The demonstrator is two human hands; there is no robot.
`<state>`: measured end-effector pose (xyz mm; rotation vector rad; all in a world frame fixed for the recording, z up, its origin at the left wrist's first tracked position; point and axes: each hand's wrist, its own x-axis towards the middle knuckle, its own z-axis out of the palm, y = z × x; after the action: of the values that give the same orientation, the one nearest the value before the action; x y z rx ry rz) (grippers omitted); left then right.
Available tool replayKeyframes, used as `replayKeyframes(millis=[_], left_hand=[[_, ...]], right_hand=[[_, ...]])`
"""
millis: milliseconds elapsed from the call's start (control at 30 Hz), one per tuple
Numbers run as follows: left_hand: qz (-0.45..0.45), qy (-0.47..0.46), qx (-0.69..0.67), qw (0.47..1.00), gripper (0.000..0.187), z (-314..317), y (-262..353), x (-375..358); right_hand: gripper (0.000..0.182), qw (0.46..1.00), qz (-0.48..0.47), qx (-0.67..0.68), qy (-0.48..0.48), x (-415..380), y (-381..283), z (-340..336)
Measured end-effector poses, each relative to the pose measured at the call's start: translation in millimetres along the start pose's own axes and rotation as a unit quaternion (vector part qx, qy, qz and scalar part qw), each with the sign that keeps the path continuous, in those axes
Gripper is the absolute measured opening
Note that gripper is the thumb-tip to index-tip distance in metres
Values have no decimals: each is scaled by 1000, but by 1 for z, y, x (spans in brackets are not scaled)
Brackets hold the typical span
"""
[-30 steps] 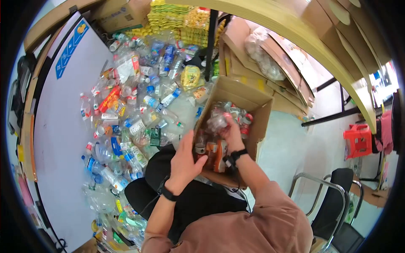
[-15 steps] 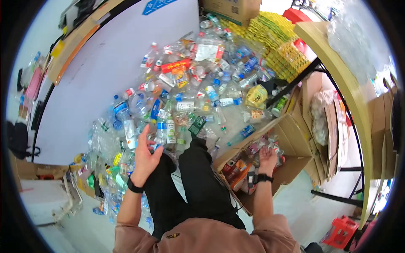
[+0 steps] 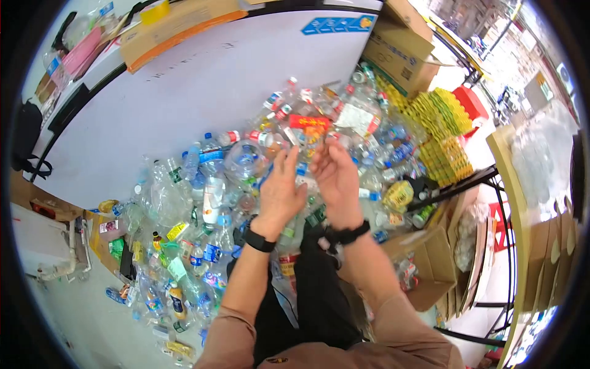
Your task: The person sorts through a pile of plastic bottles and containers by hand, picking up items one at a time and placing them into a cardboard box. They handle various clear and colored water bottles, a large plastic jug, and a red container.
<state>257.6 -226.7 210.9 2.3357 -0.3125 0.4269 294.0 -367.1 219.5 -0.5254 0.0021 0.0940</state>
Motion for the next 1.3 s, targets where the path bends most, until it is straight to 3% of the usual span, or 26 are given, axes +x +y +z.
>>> replayKeyframes(millis=[67,100,200,267,333,367,400,467,500,533,633,733,800,867,967,1033,1067,1100,1133,1167,1200,1267,1300], left_hand=[[-30,5,11,999,79,0,-22,9],[-54,-14,9,998,76,1,-33,10],[-87,-71,19,994,68,17,-66,2],[-104,-212,67,969,66,10,-75,-7],[-84,-300,77,947,66,9,-89,-14],[-92,-306,84,944,66,4,-91,-10],[-115,-343,91,928,67,-4,-88,-6],[-144,-386,98,906,67,-11,-89,5],[-126,-339,99,927,69,-13,-92,11],[-107,-291,99,946,70,-15,-95,15],[-122,-298,127,938,71,-12,-99,21],[-133,-335,133,923,71,-6,-103,22],[-130,-335,137,923,72,-1,-103,25],[-125,-331,141,925,72,1,-99,28],[-160,-284,115,938,72,6,-94,34],[-213,-148,3,966,70,15,-94,33],[-206,-144,0,968,70,20,-92,33],[-293,-101,-157,938,70,25,-91,33],[-369,-58,-310,874,69,28,-86,34],[-388,-29,-455,801,68,28,-74,41],[-383,-30,-457,802,68,29,-71,41],[-390,-60,-630,669,63,32,-71,37],[-387,-46,-652,650,56,31,-68,37]], right_hand=[[23,998,-2,-63,-21,79,17,-36],[24,985,13,-165,44,118,25,-61],[33,888,65,-429,153,214,34,-129],[42,688,-53,-720,81,302,43,-243],[46,551,-135,-821,69,320,57,-239],[50,501,-16,-864,48,319,59,-215],[50,508,-6,-860,44,331,74,-231],[58,357,-33,-926,-119,358,95,-267],[64,333,10,-939,-86,366,110,-267],[64,337,18,-937,-92,372,123,-268],[57,307,-79,-947,-53,378,133,-266],[56,285,-61,-948,-129,375,120,-262],[53,270,-46,-954,-119,366,107,-254],[53,287,-193,-914,-213,353,90,-254],[51,409,-290,-817,-285,280,58,-192],[49,414,-293,-795,-333,214,46,-157],[46,407,-304,-778,-370,176,40,-140],[44,400,-314,-760,-405,140,35,-123],[42,418,-345,-730,-415,108,33,-108],[40,435,-376,-698,-426,83,33,-95],[40,431,-380,-700,-424,65,35,-87],[40,506,-359,-686,-380,41,36,-77],[42,500,-354,-686,-392,38,31,-77]])
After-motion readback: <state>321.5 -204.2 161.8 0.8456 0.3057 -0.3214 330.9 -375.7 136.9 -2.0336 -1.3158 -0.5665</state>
